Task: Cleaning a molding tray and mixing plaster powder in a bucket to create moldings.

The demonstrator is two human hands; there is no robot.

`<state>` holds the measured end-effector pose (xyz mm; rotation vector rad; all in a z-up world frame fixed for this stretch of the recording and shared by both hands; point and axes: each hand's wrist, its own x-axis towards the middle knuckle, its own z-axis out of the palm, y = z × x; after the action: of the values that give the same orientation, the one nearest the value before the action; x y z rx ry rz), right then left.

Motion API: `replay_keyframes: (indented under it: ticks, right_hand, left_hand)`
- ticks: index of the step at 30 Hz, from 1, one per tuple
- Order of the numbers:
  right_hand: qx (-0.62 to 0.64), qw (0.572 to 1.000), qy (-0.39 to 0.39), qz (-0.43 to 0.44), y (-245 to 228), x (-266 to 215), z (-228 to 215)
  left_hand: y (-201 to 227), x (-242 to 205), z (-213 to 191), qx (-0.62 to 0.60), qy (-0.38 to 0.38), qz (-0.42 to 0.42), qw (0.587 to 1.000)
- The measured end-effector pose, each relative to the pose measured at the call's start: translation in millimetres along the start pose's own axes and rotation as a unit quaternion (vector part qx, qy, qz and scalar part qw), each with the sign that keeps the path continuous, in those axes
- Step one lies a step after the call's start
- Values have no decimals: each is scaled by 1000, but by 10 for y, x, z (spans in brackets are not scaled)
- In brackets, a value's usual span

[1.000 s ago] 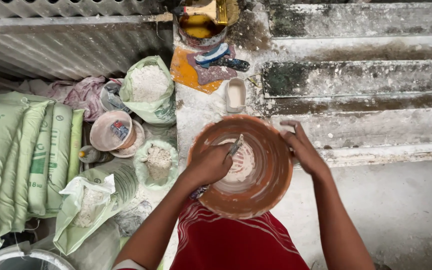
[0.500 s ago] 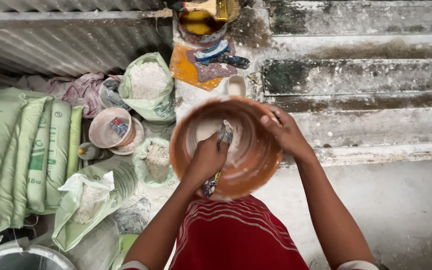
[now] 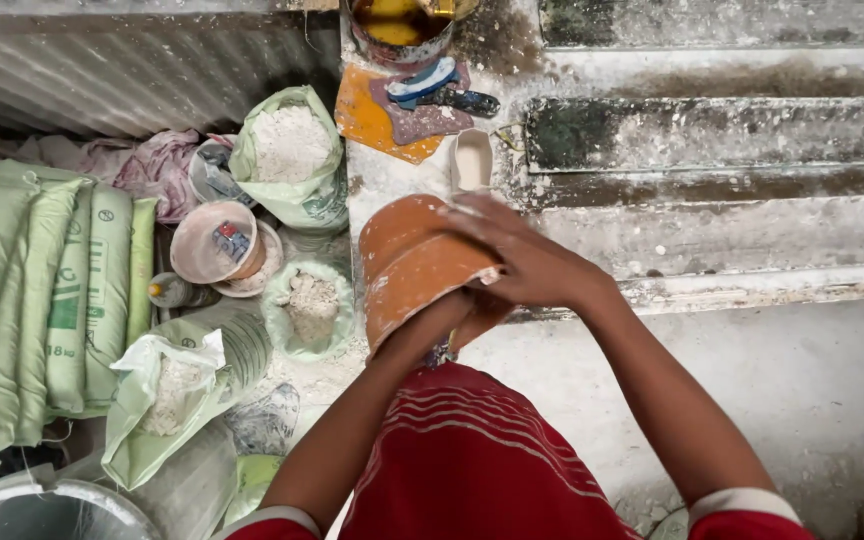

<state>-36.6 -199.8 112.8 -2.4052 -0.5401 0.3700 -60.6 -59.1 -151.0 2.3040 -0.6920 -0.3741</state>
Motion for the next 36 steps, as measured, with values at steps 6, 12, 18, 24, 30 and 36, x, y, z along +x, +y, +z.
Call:
replay_keyframes:
  ticks: [6, 12, 18, 24, 30, 36]
  right_hand:
    - [78, 991, -58, -91, 222, 284, 44]
    - [362, 929, 81, 16, 721, 305, 334]
    - [341, 929, 142, 18, 428, 362, 497]
    - [315, 938, 143, -14, 375, 477, 494]
    - [367, 919, 140, 22, 410, 503, 449]
    - [247, 962, 104, -55, 192, 713, 437]
  left_hand:
    - [218, -130, -736, -83, 37, -131, 987]
    - [671, -200, -1425, -146, 145, -177, 963]
    - [260, 331, -956, -208, 177, -86, 958]
    - [544, 237, -994, -337, 195, -119, 913]
    - [94, 211, -872, -32, 1, -61, 998]
    - [-271, 86, -385, -127, 98, -97, 982]
